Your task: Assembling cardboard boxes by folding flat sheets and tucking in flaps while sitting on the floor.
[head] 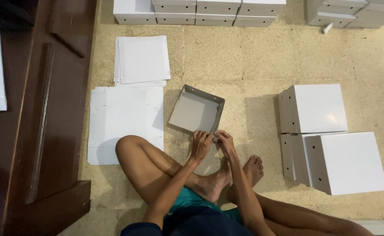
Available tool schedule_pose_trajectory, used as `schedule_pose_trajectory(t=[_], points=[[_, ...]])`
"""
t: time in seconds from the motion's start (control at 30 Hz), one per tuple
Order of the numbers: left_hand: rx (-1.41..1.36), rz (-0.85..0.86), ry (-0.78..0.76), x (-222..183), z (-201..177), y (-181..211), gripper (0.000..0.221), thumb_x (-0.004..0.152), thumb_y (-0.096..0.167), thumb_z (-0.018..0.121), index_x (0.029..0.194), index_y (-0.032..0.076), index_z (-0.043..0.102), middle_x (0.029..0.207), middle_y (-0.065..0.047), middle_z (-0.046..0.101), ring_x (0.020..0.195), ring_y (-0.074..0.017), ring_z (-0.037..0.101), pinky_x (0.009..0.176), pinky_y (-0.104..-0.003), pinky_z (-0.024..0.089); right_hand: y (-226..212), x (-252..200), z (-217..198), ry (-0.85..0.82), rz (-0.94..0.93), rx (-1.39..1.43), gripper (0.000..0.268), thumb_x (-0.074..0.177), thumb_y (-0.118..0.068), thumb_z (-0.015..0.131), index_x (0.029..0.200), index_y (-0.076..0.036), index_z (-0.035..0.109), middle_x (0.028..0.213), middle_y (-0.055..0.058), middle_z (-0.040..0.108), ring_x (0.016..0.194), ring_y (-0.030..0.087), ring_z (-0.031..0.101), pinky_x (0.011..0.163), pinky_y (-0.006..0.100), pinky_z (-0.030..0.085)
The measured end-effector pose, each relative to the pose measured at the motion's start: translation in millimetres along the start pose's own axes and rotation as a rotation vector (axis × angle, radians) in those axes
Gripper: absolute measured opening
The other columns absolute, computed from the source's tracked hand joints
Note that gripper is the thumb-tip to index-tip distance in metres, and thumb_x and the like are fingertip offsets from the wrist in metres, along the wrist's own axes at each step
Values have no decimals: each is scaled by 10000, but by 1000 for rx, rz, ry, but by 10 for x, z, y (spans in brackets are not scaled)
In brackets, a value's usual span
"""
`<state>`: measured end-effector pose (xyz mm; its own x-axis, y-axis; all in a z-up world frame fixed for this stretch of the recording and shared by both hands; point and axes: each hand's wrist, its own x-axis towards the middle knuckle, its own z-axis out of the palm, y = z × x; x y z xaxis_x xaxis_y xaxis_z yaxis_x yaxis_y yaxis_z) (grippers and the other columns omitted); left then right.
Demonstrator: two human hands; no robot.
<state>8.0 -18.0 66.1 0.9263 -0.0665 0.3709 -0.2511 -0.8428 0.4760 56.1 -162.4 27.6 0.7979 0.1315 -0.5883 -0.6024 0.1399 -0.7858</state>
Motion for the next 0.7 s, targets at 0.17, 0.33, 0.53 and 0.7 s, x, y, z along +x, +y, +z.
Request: schedule_pose_trajectory(t=[0.17, 0.33, 0.53, 0.7], points=[[34, 37, 32, 1, 80, -51, 57, 960, 71, 600, 903, 74, 599, 796, -49, 539, 783, -194, 594, 934, -431, 483, 48, 169, -59, -47, -27, -52, 243, 799, -146, 767, 1011, -88, 662, 839, 49, 617, 712, 126, 532, 677, 298, 456], [24, 42, 38, -12, 111, -50, 38, 952, 56, 588, 935, 63, 621, 795, -60, 550, 777, -210, 606, 939, -438, 465, 166, 337, -158, -72, -32, -100, 320, 771, -140, 774, 1063, -90, 656, 886, 87, 657, 794, 175, 583, 754, 335, 477], [-65, -27, 32, 63, -24, 76, 103, 909, 106, 619, 996, 50, 623, 872, -79, 565, 842, -237, 611, 912, -446, 477, 66, 232, -98, -63, -40, -40, 290, 833, -187, 751, 1068, -79, 619, 949, 89, 670, 920, 218, 616, 827, 378, 472], [-128, -85, 2, 77, -95, 140, 173, 903, 179, 653, 1002, 42, 615, 997, -81, 570, 876, -232, 635, 966, -450, 466, 69, 228, -123, -71, -106, -102, 223, 880, -197, 724, 1052, -85, 637, 982, 112, 664, 992, 255, 611, 911, 439, 473]])
